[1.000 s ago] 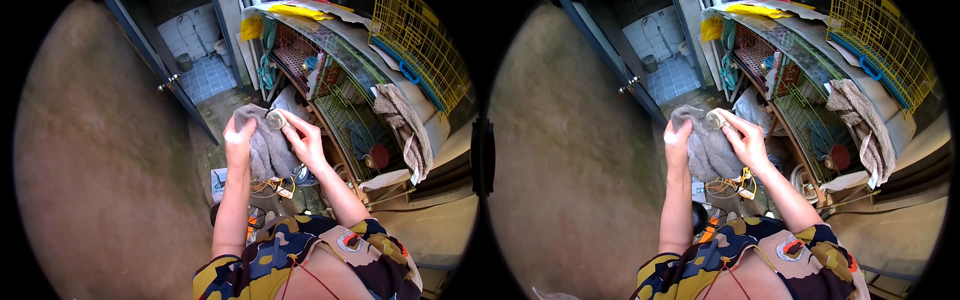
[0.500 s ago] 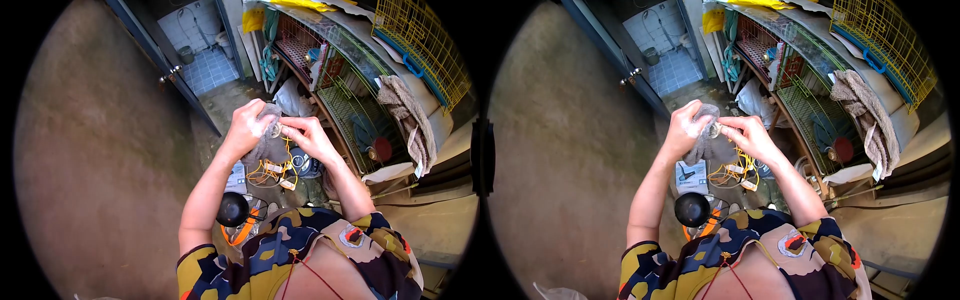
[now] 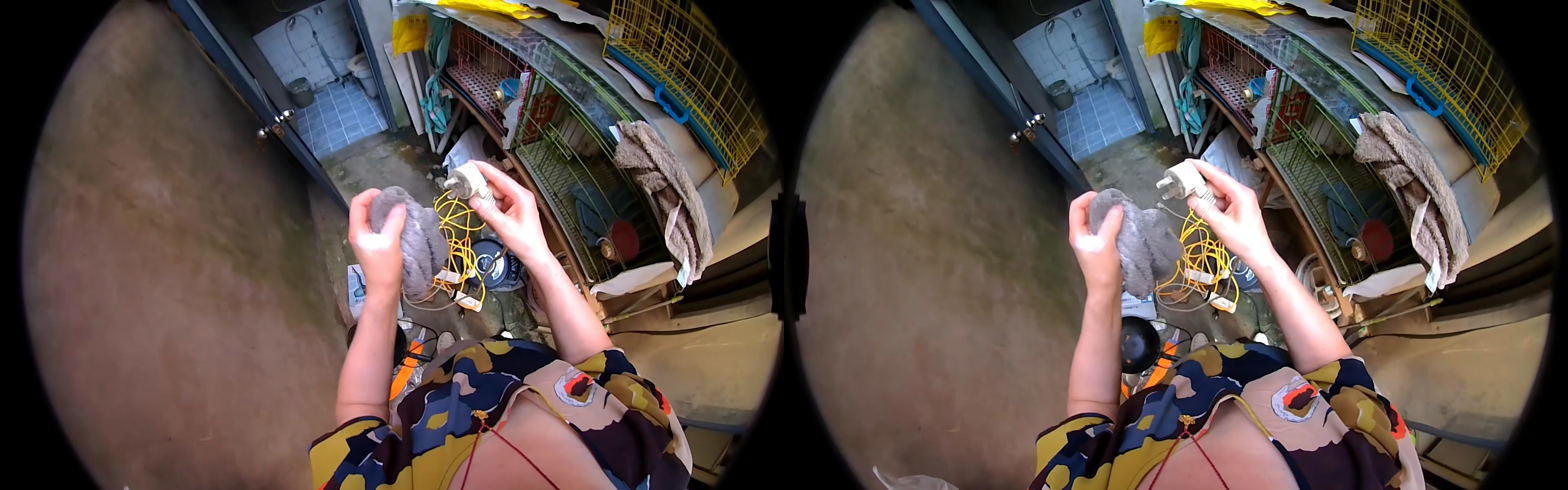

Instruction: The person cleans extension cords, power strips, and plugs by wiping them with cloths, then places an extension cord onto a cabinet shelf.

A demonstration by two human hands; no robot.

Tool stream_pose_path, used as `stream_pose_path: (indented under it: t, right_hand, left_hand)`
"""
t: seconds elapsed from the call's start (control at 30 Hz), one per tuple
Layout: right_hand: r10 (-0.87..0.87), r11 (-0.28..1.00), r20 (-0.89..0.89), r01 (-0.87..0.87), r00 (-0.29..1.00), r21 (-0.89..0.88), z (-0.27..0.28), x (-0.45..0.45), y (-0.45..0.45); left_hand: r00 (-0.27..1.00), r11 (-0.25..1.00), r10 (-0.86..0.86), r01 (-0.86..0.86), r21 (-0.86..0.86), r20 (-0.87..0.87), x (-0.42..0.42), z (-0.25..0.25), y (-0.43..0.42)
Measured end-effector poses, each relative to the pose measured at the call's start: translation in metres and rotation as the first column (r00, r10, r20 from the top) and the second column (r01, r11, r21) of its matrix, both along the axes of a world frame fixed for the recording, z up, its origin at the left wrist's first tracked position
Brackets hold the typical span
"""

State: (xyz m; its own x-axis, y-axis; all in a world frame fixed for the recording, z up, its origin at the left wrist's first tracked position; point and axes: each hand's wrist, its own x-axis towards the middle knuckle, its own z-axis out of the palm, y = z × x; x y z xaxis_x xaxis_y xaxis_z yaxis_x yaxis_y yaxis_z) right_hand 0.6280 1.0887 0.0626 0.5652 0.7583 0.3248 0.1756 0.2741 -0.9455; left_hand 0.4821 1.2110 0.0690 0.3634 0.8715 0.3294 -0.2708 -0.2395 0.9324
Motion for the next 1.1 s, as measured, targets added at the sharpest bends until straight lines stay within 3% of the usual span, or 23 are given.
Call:
stream_pose_path:
  t: [0.13, 0.23, 0.3, 0.37, 0.43, 0.47, 0.5, 0.53, 0.57, 0.63, 0.7, 0.77, 0.8, 0.83, 0.9, 1.03, 1.1]
  right_hand:
    - [0.033, 0.998, -0.031, -0.031, 0.999, 0.048, -0.007, -0.008, 0.007]
    - [-0.028, 0.997, 0.017, 0.026, 0.999, 0.078, -0.006, -0.019, 0.011]
    - [-0.227, 0.974, 0.237, 0.215, 0.945, 0.074, -0.005, -0.023, 0.012]
    - [-0.204, 0.976, 0.181, 0.187, 0.962, 0.109, -0.003, -0.028, 0.009]
    - [-0.096, 0.995, 0.018, 0.095, 0.995, 0.036, -0.001, -0.027, 0.0]
    - [-0.101, 0.994, 0.016, 0.101, 0.995, 0.035, 0.002, -0.026, -0.002]
    - [-0.014, 1.0, -0.126, 0.018, 0.992, 0.026, 0.006, -0.025, -0.004]
    - [0.07, 0.997, -0.267, -0.065, 0.961, 0.028, 0.008, -0.026, -0.006]
    - [0.066, 0.998, -0.27, -0.061, 0.961, 0.025, 0.009, -0.028, -0.007]
    - [0.117, 0.993, -0.529, -0.088, 0.841, 0.081, 0.013, -0.028, -0.005]
    - [0.188, 0.981, -0.545, -0.136, 0.817, 0.135, 0.011, -0.024, -0.006]
    - [0.178, 0.978, -0.584, -0.074, 0.792, 0.197, 0.008, -0.021, -0.005]
    - [0.202, 0.97, -0.57, -0.084, 0.797, 0.226, 0.009, -0.017, -0.005]
    - [0.187, 0.973, -0.554, -0.076, 0.811, 0.218, 0.011, -0.016, -0.006]
    - [0.146, 0.982, -0.55, -0.055, 0.822, 0.179, 0.012, -0.018, -0.005]
    - [0.128, 0.988, -0.518, -0.065, 0.846, 0.138, 0.01, -0.02, -0.001]
    - [0.179, 0.981, -0.558, -0.108, 0.81, 0.159, 0.009, -0.015, -0.004]
  left_hand:
    - [0.986, 0.888, 0.167, -0.154, 0.434, 0.009, 0.008, 0.014, -0.029]
    - [0.971, 0.849, 0.24, -0.21, 0.486, -0.001, 0.023, 0.019, -0.038]
    - [0.964, 0.841, 0.264, -0.228, 0.491, -0.004, 0.031, 0.012, -0.04]
    - [0.953, 0.817, 0.303, -0.264, 0.512, 0.009, 0.035, 0.005, -0.041]
    - [0.964, 0.844, 0.265, -0.234, 0.483, 0.004, 0.032, 0.001, -0.038]
    - [0.973, 0.831, 0.226, -0.214, 0.513, 0.042, 0.031, 0.0, -0.038]
    - [0.98, 0.817, 0.186, -0.198, 0.542, 0.077, 0.03, -0.002, -0.037]
    - [0.982, 0.798, 0.162, -0.186, 0.573, 0.093, 0.03, -0.002, -0.035]
    - [0.983, 0.801, 0.159, -0.182, 0.57, 0.09, 0.029, -0.004, -0.035]
    - [0.989, 0.724, 0.097, -0.145, 0.675, 0.108, 0.031, -0.005, -0.031]
    - [0.987, 0.714, 0.086, -0.157, 0.683, 0.136, 0.03, -0.002, -0.033]
    - [0.948, 0.972, 0.123, -0.174, 0.154, 0.293, 0.03, -0.006, -0.035]
    - [0.929, 0.985, 0.152, -0.115, -0.126, 0.339, 0.027, -0.001, -0.041]
    - [0.928, 0.985, 0.152, -0.116, -0.125, 0.339, 0.025, -0.001, -0.043]
    - [0.973, 0.937, 0.209, -0.228, 0.265, 0.101, 0.023, 0.001, -0.047]
    - [0.971, 0.851, 0.232, -0.229, 0.473, 0.052, 0.032, 0.006, -0.051]
    - [0.976, 0.844, 0.218, -0.2, 0.497, 0.021, 0.033, 0.006, -0.047]
